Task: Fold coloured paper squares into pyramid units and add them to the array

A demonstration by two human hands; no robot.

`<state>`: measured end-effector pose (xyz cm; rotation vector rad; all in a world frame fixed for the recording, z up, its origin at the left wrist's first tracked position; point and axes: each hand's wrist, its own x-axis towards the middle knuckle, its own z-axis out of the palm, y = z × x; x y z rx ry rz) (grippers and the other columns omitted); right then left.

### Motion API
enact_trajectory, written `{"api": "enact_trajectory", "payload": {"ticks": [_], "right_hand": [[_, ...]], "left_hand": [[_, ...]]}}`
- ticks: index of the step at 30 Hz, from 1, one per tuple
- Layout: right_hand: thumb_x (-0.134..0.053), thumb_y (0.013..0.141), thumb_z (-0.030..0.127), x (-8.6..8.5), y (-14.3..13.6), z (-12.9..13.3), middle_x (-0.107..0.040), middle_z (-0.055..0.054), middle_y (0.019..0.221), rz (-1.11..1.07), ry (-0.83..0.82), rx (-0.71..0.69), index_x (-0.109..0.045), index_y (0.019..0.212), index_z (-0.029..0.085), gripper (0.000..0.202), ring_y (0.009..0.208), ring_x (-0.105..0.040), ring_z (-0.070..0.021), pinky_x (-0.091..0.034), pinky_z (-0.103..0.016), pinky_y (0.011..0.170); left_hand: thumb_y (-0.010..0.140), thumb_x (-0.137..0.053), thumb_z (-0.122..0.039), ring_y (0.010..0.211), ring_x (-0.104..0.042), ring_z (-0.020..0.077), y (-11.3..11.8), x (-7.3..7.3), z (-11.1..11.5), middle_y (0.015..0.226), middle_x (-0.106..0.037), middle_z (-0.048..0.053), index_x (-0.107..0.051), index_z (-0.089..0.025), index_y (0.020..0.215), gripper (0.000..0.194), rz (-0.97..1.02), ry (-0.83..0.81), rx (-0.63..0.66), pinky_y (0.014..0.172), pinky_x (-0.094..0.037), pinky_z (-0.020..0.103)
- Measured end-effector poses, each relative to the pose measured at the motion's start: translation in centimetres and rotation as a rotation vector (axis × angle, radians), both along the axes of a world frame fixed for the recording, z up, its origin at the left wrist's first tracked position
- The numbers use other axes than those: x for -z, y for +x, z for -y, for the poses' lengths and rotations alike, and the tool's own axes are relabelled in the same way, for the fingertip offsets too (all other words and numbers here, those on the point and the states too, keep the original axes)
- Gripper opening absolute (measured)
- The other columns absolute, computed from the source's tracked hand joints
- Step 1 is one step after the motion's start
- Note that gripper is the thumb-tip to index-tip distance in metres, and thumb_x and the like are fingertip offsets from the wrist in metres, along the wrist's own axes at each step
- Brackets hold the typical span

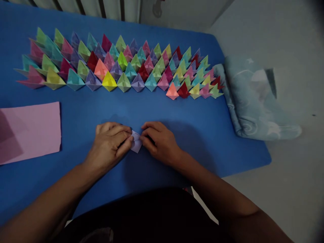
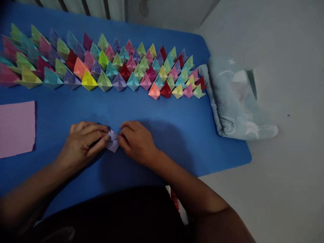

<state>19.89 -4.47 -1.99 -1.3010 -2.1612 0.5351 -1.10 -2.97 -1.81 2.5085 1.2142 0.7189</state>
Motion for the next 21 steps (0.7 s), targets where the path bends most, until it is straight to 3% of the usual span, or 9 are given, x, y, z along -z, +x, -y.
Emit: {"api": "enact_trajectory", "payload": {"ticks": [8, 21], "right_hand": [[-0.053, 0.093, 0.021, -0.7, -1.0, -0.2, -0.070, -0.011, 0.101, 0.130, -0.067, 0.081, -0.065, 0.082, 0.016, 0.017, 0.093, -0.063, -0.0211, -0.050, -0.035, 0.085], [-0.058, 0.091, 0.024, -1.3, -1.3, -0.6, -0.067, -0.007, 0.097, 0.165, -0.191, 0.125, -0.062, 0.078, 0.018, 0.015, 0.090, -0.059, -0.0193, -0.046, -0.033, 0.080]], "left_hand": [[0.100, -0.049, -0.030, 0.088, -0.061, 0.0247, 0.8, -0.1, -0.1, 0.094, -0.074, 0.006, -0.071, -0.021, 0.077, 0.032, -0.023, -0.019, -0.069, 0.078, -0.039, 0.044], [0.091, -0.059, -0.030, 0.089, -0.060, 0.0267, 1.4, -0.1, 0.0, 0.091, -0.070, 0.007, -0.066, -0.021, 0.069, 0.024, -0.033, -0.099, -0.203, 0.076, -0.041, 0.043]]}}
